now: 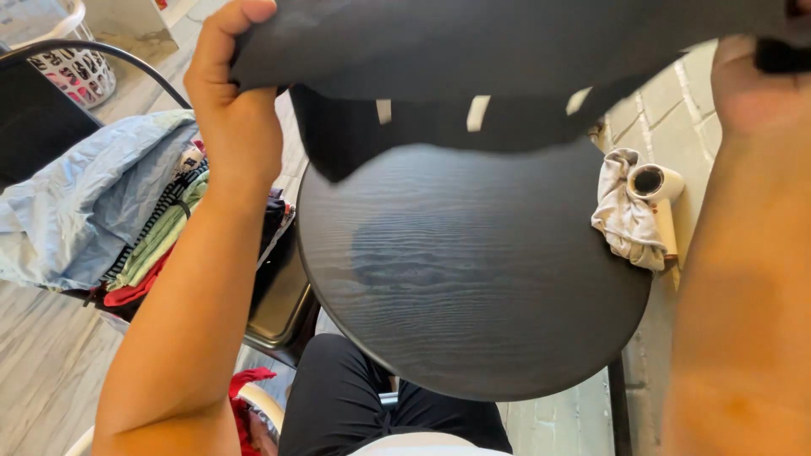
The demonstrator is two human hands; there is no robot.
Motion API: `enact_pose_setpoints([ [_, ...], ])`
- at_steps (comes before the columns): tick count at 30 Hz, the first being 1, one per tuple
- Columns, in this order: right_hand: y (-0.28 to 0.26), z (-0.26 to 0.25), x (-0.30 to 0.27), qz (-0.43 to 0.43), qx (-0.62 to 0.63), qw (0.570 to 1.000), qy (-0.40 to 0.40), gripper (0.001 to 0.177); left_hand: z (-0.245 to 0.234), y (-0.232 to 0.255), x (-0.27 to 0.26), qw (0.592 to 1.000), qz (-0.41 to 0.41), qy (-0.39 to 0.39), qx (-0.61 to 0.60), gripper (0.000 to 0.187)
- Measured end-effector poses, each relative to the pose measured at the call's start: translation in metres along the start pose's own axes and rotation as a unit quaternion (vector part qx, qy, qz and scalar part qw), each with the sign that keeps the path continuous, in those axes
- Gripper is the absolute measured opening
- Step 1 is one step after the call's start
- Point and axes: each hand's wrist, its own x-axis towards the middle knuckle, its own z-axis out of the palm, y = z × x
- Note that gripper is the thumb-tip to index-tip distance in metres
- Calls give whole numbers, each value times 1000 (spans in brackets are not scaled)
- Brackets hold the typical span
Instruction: The person folds a light blue button-up shirt on a round black table, smoothing the fabric and folding it into a compact rectangle. They then retrieve a black garment with a white grid pattern from a laundry basket, fold it neatly on the table, and place it on a stack of other folded clothes.
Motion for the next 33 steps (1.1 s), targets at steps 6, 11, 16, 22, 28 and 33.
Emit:
enact_pose_setpoints([
  [6,-85,163,-166,226,6,936,269,19,-47,-2,-58,951,-26,-249,182,68],
  [11,-51,111,-255,553,-201,798,133,81,-58,-13,-112,680,-317,-577,322,83],
  [16,-26,108,-250,318,-482,813,74,68,7,-58,-103,704,-299,-522,378,80],
  [22,62,222,-192,60,-489,854,-167,73,113,-143,-139,682,-213,-513,476,73],
  [28,162,333,-203,163,-552,757,-309,77,95,-176,-124,683,-204,-513,478,73],
  [33,171,289,-190,233,-633,650,-350,73,70,-173,-110,673,-210,-514,490,75],
])
